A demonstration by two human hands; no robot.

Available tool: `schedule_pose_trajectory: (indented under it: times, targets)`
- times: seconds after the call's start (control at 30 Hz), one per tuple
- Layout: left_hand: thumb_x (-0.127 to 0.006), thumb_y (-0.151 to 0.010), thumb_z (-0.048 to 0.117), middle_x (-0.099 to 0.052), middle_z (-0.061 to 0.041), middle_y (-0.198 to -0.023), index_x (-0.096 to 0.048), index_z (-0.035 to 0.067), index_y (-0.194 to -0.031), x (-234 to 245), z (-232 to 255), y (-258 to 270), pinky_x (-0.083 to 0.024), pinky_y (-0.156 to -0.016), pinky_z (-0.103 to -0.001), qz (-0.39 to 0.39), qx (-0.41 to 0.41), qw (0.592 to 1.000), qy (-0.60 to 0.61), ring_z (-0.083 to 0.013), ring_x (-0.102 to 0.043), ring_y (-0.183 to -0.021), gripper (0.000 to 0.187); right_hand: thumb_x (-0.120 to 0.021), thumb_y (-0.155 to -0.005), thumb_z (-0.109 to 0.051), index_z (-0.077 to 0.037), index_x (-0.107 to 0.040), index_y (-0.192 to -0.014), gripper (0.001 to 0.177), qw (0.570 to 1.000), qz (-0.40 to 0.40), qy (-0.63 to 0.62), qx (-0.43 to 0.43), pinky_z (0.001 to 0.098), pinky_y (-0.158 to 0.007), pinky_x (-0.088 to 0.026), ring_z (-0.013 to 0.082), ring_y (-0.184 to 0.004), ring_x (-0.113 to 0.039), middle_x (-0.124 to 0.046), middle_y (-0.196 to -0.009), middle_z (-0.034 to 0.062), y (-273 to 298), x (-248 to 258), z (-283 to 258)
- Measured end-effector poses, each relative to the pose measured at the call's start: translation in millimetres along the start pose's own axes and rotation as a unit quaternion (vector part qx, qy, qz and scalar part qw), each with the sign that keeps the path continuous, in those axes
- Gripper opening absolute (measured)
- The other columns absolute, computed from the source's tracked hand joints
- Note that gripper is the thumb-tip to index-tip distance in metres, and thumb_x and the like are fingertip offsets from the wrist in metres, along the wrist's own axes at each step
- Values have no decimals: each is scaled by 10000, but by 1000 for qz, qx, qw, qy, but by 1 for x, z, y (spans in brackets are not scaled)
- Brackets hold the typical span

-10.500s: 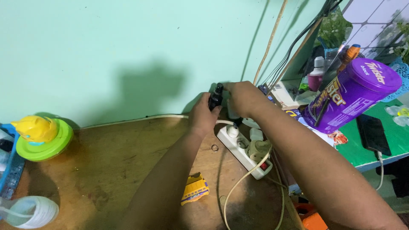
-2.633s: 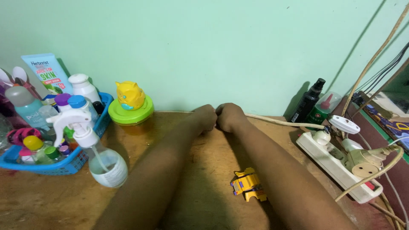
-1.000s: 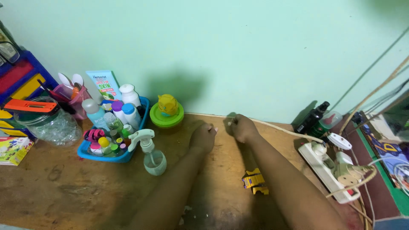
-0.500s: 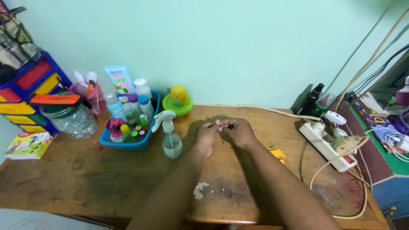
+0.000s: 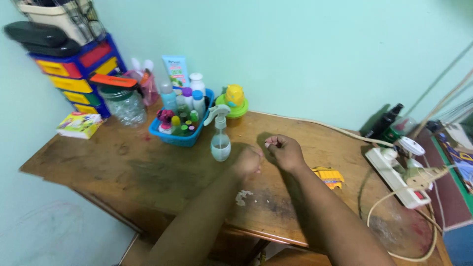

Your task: The recorder is organizing personal items on a wooden cabinet and cleaning the surface using a spray bottle and cloth.

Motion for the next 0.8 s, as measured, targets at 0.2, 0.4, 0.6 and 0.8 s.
schedule_pose_trajectory:
  times: [0.2,0.4,0.6,0.8]
  targets:
    - [-661,-956,26,-697,-179,-807,-710,-38,-929,15,5,22,-557,-564,-332,-24,-125,988,-93,-210,-663,-651,85,-707,-925,-99,6,-720,-997,128,997,-57,-55,-3,250,-651,-547,85,-699,-641,-704,-814,28,3,-28,-4]
    - [-647,-954,84,-733,-88,-868,-737,62,-1058,41,35,102,-608,-599,-318,0,-22,997,-77,-157,-684,-689,139,-753,-898,-114,-34,-748,-973,110,995,-6,-33,94,241,-693,-535,72,-722,-618,-715,-803,-5,23,-47,-27]
    - [-660,-962,102,-670,-100,-908,-703,45,-1120,94,-4,99,-603,-642,-385,-53,-16,994,-95,-189,-642,-760,173,-740,-898,-135,-37,-715,-1043,177,963,16,-8,268,302,-719,-591,160,-798,-731,-732,-967,91,86,-71,-123]
    - [-707,-874,123,-791,-93,-1038,-756,82,-1093,168,8,141,-592,-824,-394,87,-165,966,-179,-226,-738,-933,229,-729,-926,-143,-76,-717,-1052,143,936,-41,28,349,352,-689,-569,257,-790,-715,-717,-944,117,99,-137,-164]
Point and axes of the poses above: each hand's wrist, its own y-axis away from the middle knuckle, its own x-axis out of the back of the hand, z = x × y, the point moved 7 cm from there along -y, towards the middle knuckle
